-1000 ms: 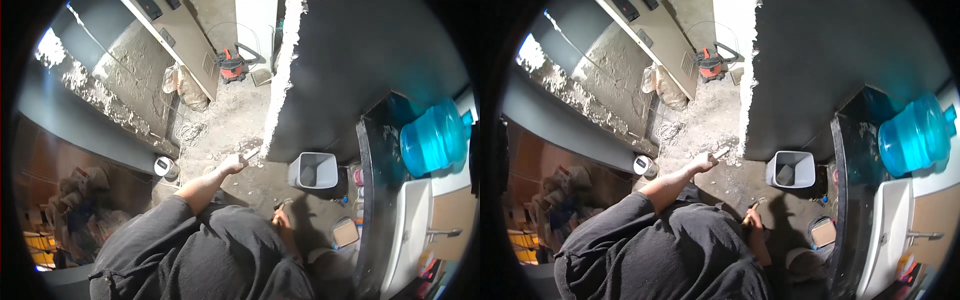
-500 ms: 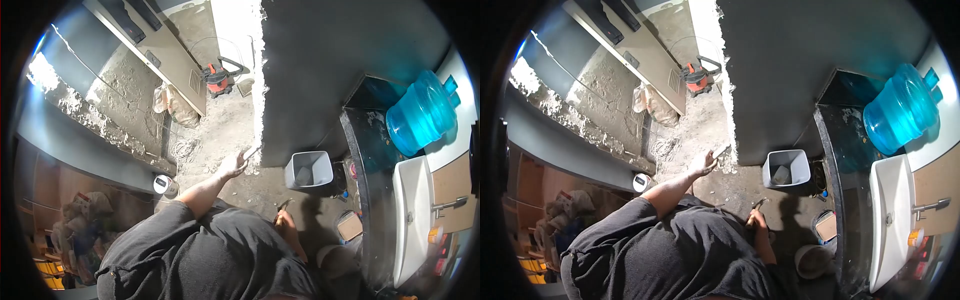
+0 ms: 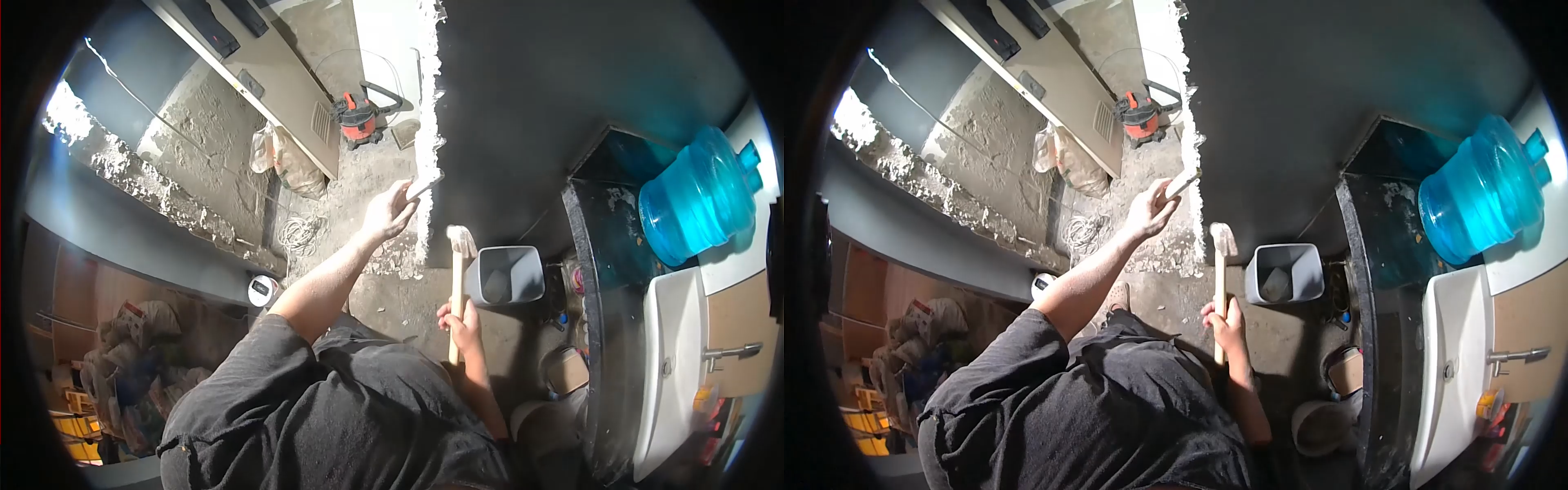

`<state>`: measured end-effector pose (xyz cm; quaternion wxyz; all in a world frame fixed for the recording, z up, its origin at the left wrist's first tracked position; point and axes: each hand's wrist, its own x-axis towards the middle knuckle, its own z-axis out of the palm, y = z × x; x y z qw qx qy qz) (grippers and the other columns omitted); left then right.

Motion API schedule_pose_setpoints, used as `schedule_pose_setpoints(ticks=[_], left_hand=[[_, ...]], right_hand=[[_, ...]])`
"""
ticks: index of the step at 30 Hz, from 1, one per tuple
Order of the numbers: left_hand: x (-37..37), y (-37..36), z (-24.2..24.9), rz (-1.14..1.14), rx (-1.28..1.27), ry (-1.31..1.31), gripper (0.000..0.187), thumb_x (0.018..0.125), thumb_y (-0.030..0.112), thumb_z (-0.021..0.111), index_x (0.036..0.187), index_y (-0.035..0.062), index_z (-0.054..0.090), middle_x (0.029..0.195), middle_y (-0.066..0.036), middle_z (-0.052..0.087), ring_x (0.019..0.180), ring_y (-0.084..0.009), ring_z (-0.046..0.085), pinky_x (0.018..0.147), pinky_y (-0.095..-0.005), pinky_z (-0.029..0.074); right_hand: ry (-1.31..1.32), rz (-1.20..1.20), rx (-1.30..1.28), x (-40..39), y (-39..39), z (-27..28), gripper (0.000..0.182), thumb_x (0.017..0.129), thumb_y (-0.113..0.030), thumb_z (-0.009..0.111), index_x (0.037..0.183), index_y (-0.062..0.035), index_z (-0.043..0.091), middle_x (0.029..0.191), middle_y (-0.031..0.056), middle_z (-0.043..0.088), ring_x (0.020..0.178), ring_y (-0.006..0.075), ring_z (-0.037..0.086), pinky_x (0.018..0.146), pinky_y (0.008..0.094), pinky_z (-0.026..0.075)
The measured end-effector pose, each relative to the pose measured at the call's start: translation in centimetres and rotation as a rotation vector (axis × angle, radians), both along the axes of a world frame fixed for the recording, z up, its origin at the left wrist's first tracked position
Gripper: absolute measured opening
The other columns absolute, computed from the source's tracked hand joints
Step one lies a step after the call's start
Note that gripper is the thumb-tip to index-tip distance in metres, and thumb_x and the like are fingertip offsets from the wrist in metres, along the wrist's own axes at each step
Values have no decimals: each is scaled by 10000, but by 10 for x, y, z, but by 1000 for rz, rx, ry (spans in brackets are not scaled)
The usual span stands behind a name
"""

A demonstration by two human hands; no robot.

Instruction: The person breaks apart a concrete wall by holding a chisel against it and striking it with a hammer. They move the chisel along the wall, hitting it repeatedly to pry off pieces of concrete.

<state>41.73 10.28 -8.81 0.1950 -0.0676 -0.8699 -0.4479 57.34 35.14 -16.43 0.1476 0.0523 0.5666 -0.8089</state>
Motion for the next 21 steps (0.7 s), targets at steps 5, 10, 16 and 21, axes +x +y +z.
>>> schedule_pose_setpoints(ticks=[5, 10, 16, 21], left_hand=[[-16, -6, 19, 53, -243, -87, 224, 832, 248, 643, 958, 85, 555, 790, -177, 631, 776, -381, 641, 690, -438, 507], [-30, -11, 20, 86, -302, -12, 203, 812, 250, 651, 844, 95, 524, 697, -135, 597, 675, -356, 631, 628, -428, 501], [-30, -11, 20, 89, -339, 59, 183, 824, 229, 658, 830, 107, 521, 676, -113, 588, 643, -331, 627, 595, -402, 500], [-31, -8, 18, 69, -426, -89, 207, 846, 260, 632, 871, 86, 524, 717, -138, 627, 697, -357, 642, 639, -451, 511]], right_hand=[[376, 12, 673, -34, -6, 40, 319, 859, -260, 708, 733, -9, 558, 600, 120, 550, 549, 240, 581, 538, 375, 436], [472, -130, 696, -23, -22, 21, 287, 854, -282, 686, 787, -12, 617, 653, 142, 595, 573, 310, 596, 536, 388, 433], [667, -91, 645, -31, -24, 10, 196, 867, -215, 636, 789, -35, 624, 691, 146, 599, 615, 323, 617, 535, 390, 442], [535, -124, 680, -36, -40, 24, 292, 837, -252, 696, 718, -4, 599, 648, 175, 606, 590, 343, 620, 541, 411, 453]])
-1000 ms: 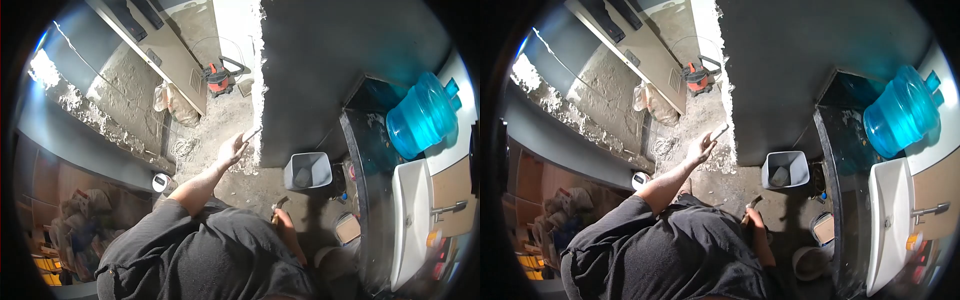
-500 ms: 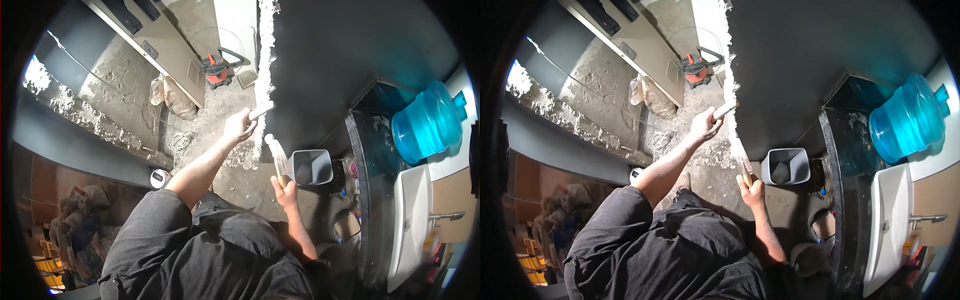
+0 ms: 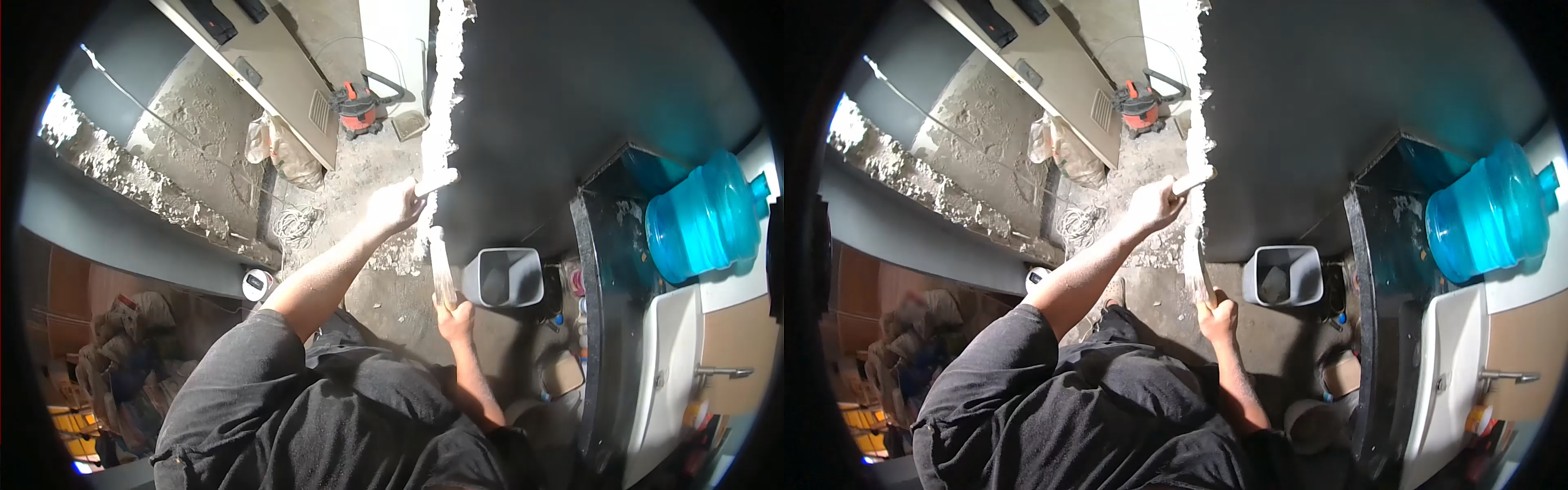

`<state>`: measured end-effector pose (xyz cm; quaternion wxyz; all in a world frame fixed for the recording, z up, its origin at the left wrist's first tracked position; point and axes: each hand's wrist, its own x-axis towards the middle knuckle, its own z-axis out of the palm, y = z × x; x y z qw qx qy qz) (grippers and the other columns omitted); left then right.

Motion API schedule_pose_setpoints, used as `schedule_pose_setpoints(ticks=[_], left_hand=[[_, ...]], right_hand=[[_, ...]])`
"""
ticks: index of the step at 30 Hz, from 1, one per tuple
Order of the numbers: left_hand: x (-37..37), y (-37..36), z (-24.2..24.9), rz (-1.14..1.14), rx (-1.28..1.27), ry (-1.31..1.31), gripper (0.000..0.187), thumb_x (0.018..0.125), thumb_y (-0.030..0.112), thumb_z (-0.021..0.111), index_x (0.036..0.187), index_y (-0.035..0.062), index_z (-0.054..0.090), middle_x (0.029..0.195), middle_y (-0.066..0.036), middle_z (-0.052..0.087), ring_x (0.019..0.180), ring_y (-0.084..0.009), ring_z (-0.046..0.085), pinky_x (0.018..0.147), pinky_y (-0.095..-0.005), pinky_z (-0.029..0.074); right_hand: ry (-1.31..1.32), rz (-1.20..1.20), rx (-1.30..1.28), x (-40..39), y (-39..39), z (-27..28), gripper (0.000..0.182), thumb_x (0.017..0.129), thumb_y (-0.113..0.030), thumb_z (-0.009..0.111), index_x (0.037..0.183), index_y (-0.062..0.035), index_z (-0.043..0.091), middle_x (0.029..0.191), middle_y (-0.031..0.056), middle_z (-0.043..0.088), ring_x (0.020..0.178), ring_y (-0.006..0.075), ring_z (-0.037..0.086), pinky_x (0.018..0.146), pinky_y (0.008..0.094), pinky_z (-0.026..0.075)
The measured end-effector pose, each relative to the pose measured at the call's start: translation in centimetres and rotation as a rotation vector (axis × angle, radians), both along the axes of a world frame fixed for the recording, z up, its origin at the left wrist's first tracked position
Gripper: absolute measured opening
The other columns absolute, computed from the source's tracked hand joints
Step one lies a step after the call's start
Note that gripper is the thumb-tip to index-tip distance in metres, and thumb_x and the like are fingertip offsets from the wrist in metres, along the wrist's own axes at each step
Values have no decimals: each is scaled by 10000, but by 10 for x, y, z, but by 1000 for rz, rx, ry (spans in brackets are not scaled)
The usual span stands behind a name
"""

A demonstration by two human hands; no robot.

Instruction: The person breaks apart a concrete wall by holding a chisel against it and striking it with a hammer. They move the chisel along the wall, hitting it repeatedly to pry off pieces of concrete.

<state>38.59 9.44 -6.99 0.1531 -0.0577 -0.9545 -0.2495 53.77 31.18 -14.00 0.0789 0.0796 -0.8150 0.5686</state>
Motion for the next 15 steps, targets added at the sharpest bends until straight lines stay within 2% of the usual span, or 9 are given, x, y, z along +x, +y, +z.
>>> schedule_pose_setpoints(ticks=[1, 2, 3, 6, 10, 12, 15], left_hand=[[-2, 1, 3, 0, -41, -80, 215, 853, 266, 625, 881, 77, 525, 733, -147, 641, 713, -363, 646, 653, -462, 512], [-4, 2, 7, -14, -73, -150, 245, 860, 276, 621, 954, 69, 528, 755, -158, 657, 735, -374, 649, 670, -473, 513], [-4, 3, 12, -5, -80, -137, 245, 860, 276, 621, 954, 69, 528, 755, -158, 657, 735, -374, 649, 670, -473, 513], [-2, 6, 19, -45, 51, -135, 294, 846, 269, 647, 1044, 98, 514, 744, -176, 651, 755, -398, 647, 679, -488, 496], [-2, 6, 11, -10, 88, -113, 274, 835, 279, 659, 1014, 114, 535, 739, -173, 648, 756, -398, 647, 678, -485, 500], [-3, 7, 13, 51, 22, -69, 241, 826, 287, 664, 972, 125, 559, 756, -177, 652, 764, -398, 647, 682, -482, 506], [-1, 5, 20, 51, 0, -136, 246, 837, 315, 651, 961, 122, 562, 797, -161, 660, 803, -376, 656, 718, -472, 524]], right_hand=[[-155, -85, 109, 4, -1, -1, 350, 825, -269, 718, 675, 20, 587, 626, 197, 607, 577, 369, 615, 546, 425, 456], [-182, -82, 45, 6, -5, -8, 418, 787, -324, 745, 677, 44, 579, 627, 239, 592, 574, 385, 614, 543, 450, 453], [-162, -84, 149, 13, -5, -27, 300, 822, -262, 706, 707, -4, 603, 637, 197, 612, 584, 367, 628, 527, 441, 452], [-190, -37, 96, 29, -9, -37, 283, 812, -254, 699, 714, 1, 625, 670, 219, 626, 627, 390, 646, 541, 458, 460], [-299, 27, 71, 34, -17, -24, 274, 813, -269, 697, 761, -4, 648, 701, 231, 635, 679, 423, 645, 576, 465, 477], [-353, 72, 99, 33, -18, -26, 290, 817, -307, 689, 798, -19, 662, 727, 237, 639, 729, 443, 639, 612, 474, 487], [-418, 65, 157, 32, -19, -29, 320, 816, -340, 681, 798, -21, 663, 729, 241, 637, 755, 438, 645, 634, 478, 488]])
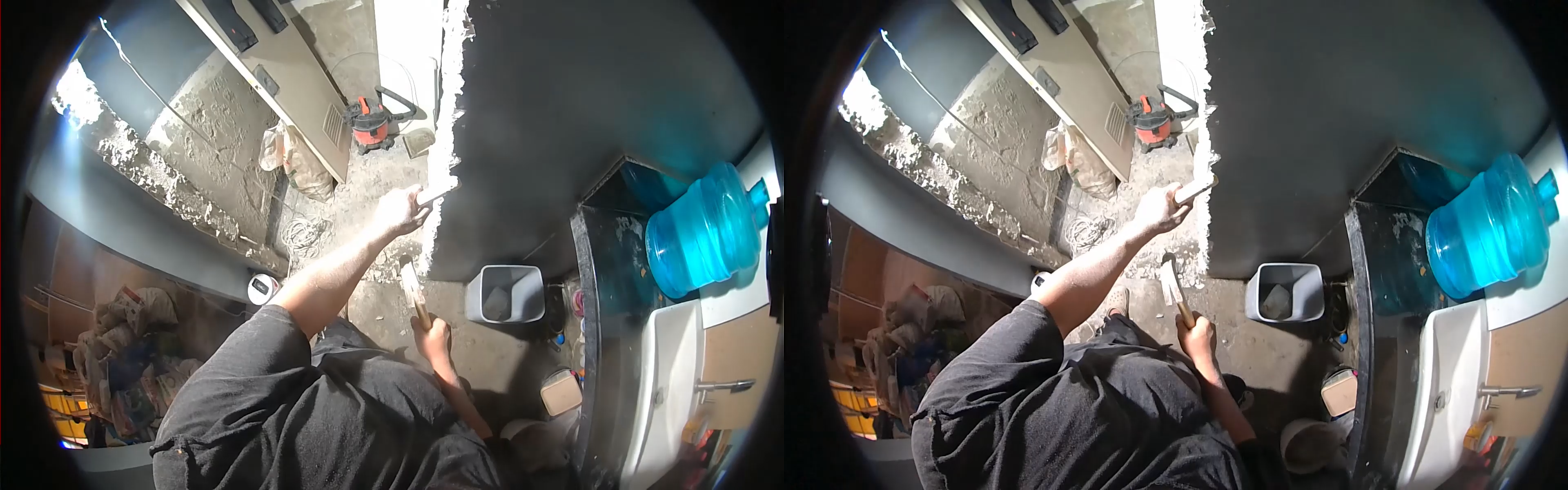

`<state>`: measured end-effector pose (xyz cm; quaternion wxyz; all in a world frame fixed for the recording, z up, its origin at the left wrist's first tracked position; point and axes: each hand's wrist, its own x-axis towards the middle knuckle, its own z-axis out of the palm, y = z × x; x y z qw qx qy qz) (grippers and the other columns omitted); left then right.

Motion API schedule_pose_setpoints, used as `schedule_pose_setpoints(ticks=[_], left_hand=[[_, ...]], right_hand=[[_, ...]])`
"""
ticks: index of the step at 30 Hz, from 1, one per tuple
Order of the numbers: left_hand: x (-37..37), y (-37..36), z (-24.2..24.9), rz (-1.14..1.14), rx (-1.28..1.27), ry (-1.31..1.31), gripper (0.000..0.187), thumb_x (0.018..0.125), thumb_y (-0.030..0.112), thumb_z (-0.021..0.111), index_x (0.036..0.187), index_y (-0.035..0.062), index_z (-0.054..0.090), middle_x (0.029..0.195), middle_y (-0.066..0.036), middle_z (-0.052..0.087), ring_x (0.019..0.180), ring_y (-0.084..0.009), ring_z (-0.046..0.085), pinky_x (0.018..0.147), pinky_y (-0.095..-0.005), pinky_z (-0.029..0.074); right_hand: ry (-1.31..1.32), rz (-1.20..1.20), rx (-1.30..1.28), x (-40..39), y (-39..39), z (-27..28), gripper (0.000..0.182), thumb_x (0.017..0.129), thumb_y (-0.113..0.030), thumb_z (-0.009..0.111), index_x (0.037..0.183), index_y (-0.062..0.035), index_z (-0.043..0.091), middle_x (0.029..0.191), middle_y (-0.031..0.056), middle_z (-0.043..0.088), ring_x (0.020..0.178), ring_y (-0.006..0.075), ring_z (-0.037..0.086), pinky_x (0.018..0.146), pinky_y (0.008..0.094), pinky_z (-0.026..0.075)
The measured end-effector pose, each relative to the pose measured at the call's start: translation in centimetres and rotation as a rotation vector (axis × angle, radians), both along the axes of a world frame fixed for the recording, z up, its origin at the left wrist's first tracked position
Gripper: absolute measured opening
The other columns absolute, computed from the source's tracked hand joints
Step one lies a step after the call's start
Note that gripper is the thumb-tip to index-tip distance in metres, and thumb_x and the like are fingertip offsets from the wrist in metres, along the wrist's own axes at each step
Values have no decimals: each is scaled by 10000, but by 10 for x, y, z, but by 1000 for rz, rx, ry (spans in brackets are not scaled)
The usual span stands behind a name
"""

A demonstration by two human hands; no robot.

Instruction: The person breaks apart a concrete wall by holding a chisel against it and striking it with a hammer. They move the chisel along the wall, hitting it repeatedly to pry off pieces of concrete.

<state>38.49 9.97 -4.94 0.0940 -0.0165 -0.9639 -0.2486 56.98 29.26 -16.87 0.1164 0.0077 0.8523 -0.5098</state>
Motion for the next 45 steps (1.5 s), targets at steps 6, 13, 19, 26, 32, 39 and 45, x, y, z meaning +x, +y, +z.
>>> schedule_pose_setpoints(ticks=[6, 13, 19, 26, 32, 39, 45], left_hand=[[-15, -14, -3, -29, -1, -24, 231, 849, 322, 615, 893, 99, 576, 787, -193, 657, 788, -407, 648, 700, -481, 510], [-36, -33, -20, -180, 95, -14, 208, 847, 296, 607, 883, 92, 600, 790, -198, 655, 774, -398, 650, 707, -463, 523], [-56, -48, -40, -341, 3, -131, 339, 821, 341, 646, 1035, 81, 612, 850, -180, 677, 820, -342, 670, 753, -447, 537], [-55, -56, -11, -314, 12, -155, 282, 864, 338, 585, 872, 63, 650, 785, -200, 673, 751, -385, 671, 720, -469, 543], [-71, -65, -25, -419, -10, -119, 273, 845, 317, 598, 877, 51, 654, 796, -198, 671, 773, -403, 659, 731, -460, 540], [-75, -69, -10, -456, -4, -136, 301, 847, 339, 572, 831, 47, 643, 738, -210, 646, 738, -409, 646, 687, -480, 528], [-82, -81, -12, -535, -8, -73, 323, 869, 340, 537, 859, 36, 647, 759, -218, 664, 746, -391, 667, 710, -464, 540]], right_hand=[[-51, -52, 46, 0, -5, 6, 325, 813, -330, 688, 783, -8, 650, 703, 237, 633, 742, 430, 650, 636, 477, 488], [265, -254, 55, -2, -24, 12, 315, 821, -275, 723, 719, -11, 585, 606, 201, 578, 595, 418, 607, 532, 458, 462], [726, -467, 6, -45, -73, 71, 212, 816, -139, 674, 655, -41, 577, 572, 73, 552, 518, 167, 570, 495, 332, 444], [376, -371, 23, -88, -63, 11, 177, 872, -174, 632, 842, -4, 668, 743, 176, 663, 672, 329, 637, 612, 409, 471], [1024, -106, 433, -108, -51, 23, 189, 803, -120, 702, 885, -15, 569, 765, 171, 609, 525, 349, 571, 501, 422, 464], [887, -242, -30, -91, -86, 66, 115, 824, -80, 646, 770, -33, 557, 639, 146, 547, 558, 334, 589, 497, 397, 454], [884, -318, 464, -108, -89, 43, 165, 808, -115, 660, 766, -27, 527, 668, 147, 571, 600, 394, 583, 525, 447, 453]])
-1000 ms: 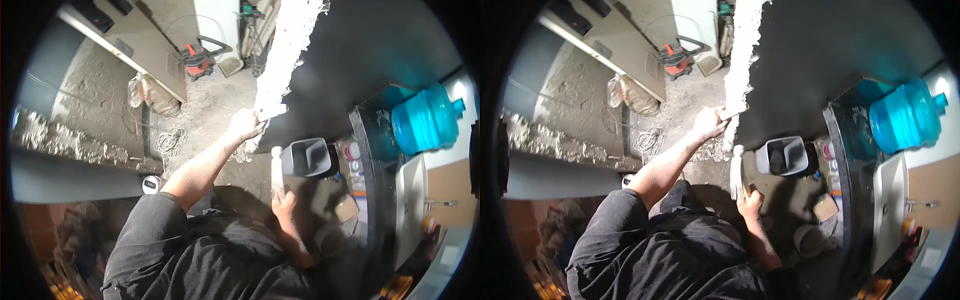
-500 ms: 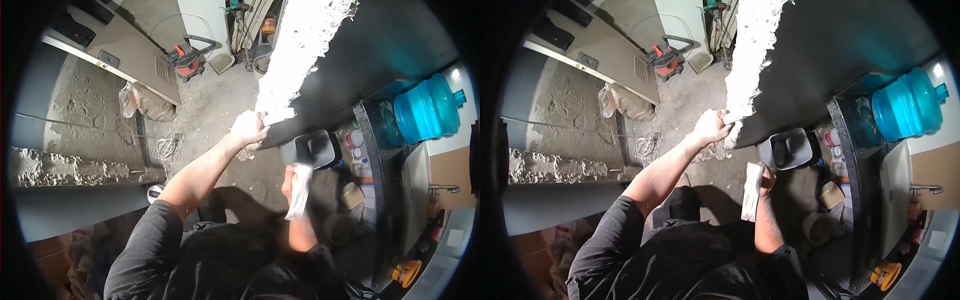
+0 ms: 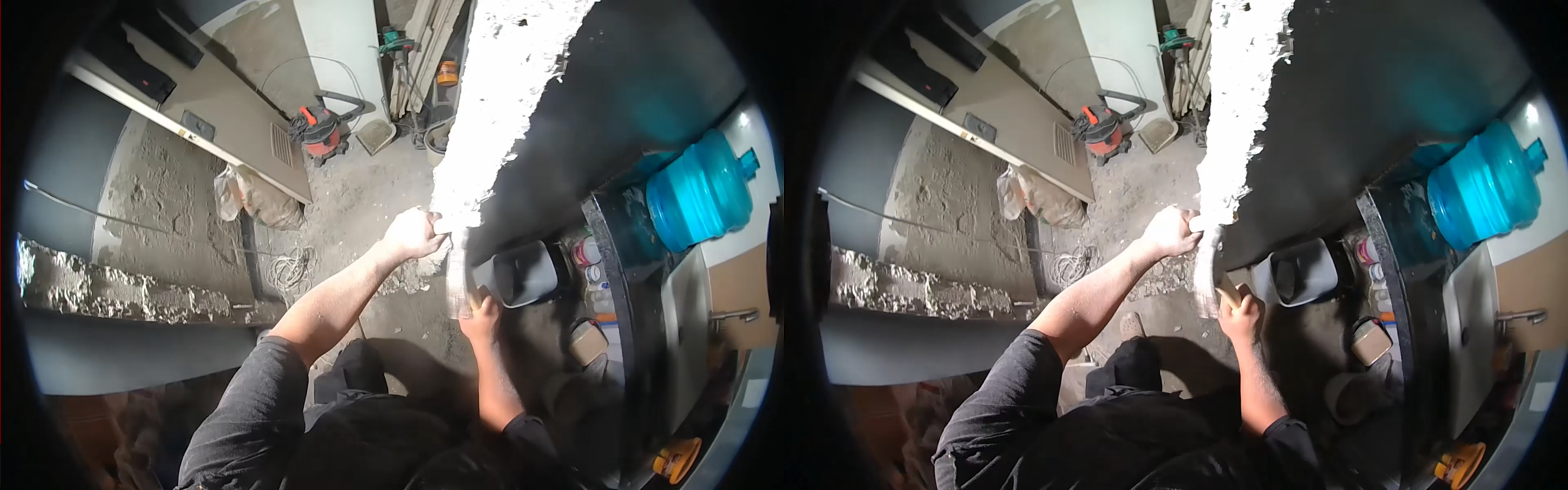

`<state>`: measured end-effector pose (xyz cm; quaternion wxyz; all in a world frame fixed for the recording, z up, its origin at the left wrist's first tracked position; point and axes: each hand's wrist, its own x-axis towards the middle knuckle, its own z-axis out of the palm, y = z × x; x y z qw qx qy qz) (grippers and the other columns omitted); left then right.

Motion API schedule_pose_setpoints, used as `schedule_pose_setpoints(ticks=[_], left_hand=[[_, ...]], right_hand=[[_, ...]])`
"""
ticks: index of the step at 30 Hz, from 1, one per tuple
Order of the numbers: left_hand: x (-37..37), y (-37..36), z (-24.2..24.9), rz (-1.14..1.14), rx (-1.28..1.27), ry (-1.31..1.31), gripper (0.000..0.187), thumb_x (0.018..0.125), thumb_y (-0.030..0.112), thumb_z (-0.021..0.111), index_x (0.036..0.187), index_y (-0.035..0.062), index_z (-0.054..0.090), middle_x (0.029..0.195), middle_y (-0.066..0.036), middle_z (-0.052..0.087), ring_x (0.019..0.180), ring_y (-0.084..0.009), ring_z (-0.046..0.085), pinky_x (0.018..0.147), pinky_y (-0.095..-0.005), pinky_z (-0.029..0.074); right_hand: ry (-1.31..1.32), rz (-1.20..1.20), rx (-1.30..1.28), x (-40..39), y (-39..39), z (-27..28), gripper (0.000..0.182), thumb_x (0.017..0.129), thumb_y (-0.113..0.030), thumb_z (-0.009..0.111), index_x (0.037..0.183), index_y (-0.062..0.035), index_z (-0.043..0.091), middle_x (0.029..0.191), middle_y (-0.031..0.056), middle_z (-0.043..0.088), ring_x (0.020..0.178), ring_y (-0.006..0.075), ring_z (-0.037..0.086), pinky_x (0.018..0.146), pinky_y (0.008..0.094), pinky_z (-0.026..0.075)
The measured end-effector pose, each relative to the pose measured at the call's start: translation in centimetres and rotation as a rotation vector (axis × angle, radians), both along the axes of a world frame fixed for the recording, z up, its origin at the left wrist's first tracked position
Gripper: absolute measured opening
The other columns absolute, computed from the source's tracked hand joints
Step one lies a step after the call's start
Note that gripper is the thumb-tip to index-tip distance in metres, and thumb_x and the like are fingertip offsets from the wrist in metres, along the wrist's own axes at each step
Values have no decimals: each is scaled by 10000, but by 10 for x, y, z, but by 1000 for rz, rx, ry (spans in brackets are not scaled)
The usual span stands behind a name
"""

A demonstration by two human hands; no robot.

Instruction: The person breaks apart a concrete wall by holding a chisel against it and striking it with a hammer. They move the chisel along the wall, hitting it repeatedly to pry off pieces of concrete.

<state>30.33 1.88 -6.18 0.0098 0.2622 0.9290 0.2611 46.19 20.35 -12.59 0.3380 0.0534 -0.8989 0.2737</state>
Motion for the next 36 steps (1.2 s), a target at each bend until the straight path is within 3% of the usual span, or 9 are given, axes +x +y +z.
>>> schedule_pose_setpoints(ticks=[7, 9, 12, 15, 19, 28, 29, 32, 36], left_hand=[[-3, 7, 0, 38, 9, -60, 253, 816, 283, 601, 752, 41, 639, 712, -211, 638, 714, -396, 645, 657, -447, 526], [-1, 7, 2, 50, 24, -52, 244, 815, 275, 598, 756, 43, 641, 712, -218, 636, 714, -400, 645, 657, -453, 527], [4, 10, 7, 73, 58, -65, 239, 814, 269, 594, 775, 39, 647, 719, -224, 636, 717, -411, 642, 660, -459, 529], [6, 15, 6, 135, 16, -168, 254, 817, 269, 583, 819, 26, 655, 767, -229, 650, 761, -415, 649, 700, -466, 532], [17, 18, 14, 160, -21, -140, 249, 823, 269, 576, 836, 34, 659, 782, -225, 658, 782, -411, 652, 719, -466, 533], [23, 24, 26, 231, 17, -204, 266, 823, 272, 580, 869, 25, 667, 808, -242, 656, 818, -419, 649, 748, -468, 529], [24, 25, 35, 265, -7, -249, 286, 835, 284, 571, 898, 26, 676, 835, -240, 667, 838, -411, 657, 774, -466, 535], [26, 25, 24, 255, -20, -264, 310, 848, 294, 561, 928, 21, 685, 866, -238, 678, 861, -405, 664, 799, -463, 541], [19, 24, 19, 231, 9, -267, 326, 850, 294, 554, 935, 7, 682, 884, -242, 678, 866, -407, 663, 798, -463, 541]], right_hand=[[185, 221, -283, 2, -6, 47, 230, 816, -66, 619, 669, -66, 442, 576, 118, 486, 498, 356, 497, 463, 438, 401], [-172, 140, -368, -1, 10, -11, 220, 827, -138, 651, 721, -47, 480, 620, 127, 550, 553, 373, 559, 485, 457, 425], [196, -25, 270, -5, 19, -18, 185, 828, -154, 670, 840, -36, 527, 647, 128, 581, 570, 366, 600, 509, 433, 478], [39, 232, -310, 13, 5, 27, 126, 805, -66, 642, 744, -67, 532, 635, 116, 545, 539, 348, 560, 483, 436, 433], [-163, 218, -430, 6, 13, 10, 187, 776, -72, 669, 722, -19, 498, 610, 146, 506, 574, 371, 551, 521, 435, 432], [24, 167, -165, 0, 19, 26, 224, 773, -31, 628, 669, -37, 429, 579, 133, 446, 532, 374, 490, 488, 439, 408], [-333, 230, -755, -6, 22, -23, 161, 725, -31, 635, 706, -28, 475, 615, 161, 503, 606, 409, 543, 524, 438, 438], [-380, 40, -428, -1, 18, 12, 198, 709, -126, 699, 844, -33, 588, 720, 201, 604, 755, 444, 614, 632, 421, 496], [-103, 159, -320, 10, 16, 32, 107, 830, -106, 626, 779, -50, 551, 619, 116, 533, 581, 360, 584, 542, 385, 456]])
